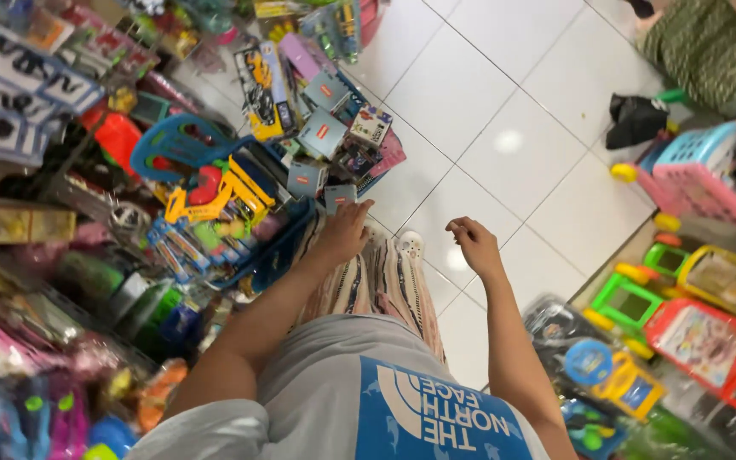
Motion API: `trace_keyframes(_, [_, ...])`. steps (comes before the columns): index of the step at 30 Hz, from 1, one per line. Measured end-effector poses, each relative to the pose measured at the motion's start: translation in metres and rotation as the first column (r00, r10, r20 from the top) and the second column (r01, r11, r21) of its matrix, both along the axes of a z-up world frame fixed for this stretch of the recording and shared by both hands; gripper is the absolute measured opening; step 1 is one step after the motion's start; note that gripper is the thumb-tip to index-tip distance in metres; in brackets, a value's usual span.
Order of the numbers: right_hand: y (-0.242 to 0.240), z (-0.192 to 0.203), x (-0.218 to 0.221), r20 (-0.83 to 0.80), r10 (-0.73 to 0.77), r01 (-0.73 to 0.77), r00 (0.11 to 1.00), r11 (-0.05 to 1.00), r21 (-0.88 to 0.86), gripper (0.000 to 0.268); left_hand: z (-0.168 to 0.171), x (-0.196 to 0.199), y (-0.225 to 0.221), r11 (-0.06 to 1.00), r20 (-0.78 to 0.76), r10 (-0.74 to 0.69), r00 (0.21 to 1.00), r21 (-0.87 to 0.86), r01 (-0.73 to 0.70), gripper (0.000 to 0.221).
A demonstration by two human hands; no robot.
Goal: Cleaning and wiping toy boxes with a cloth and organizing them on the store shelves.
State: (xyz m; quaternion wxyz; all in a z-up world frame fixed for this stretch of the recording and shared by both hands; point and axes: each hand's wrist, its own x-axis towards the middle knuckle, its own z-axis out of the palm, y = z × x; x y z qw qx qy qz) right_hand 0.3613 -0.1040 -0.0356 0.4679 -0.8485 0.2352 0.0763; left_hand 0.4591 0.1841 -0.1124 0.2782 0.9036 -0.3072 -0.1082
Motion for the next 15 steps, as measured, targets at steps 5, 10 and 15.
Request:
trace_keyframes(5, [-0.030, 0.004, 0.015, -0.096, 0.190, -0.194, 0.977, 0.980, -0.040, 0.023, 0.000, -0.051, -0.003, 0.937, -0.036, 0.324, 0.945, -0.123, -0.326, 0.064])
trace_keyframes(10, [-0.038, 0.003, 0.043, -0.155, 0.291, -0.306, 0.944, 0.949, -0.083, 0.025, -0.011, -0.099, -0.007, 0.815, -0.111, 0.543, 0.832, -0.172, -0.554, 0.061])
trace_keyframes(15, [-0.027, -0.013, 0.071, -0.112, 0.349, -0.350, 0.930, 0.937, 0.013, 0.027, -0.031, -0.128, -0.003, 0.682, -0.146, 0.679, 0.719, -0.235, -0.692, 0.067])
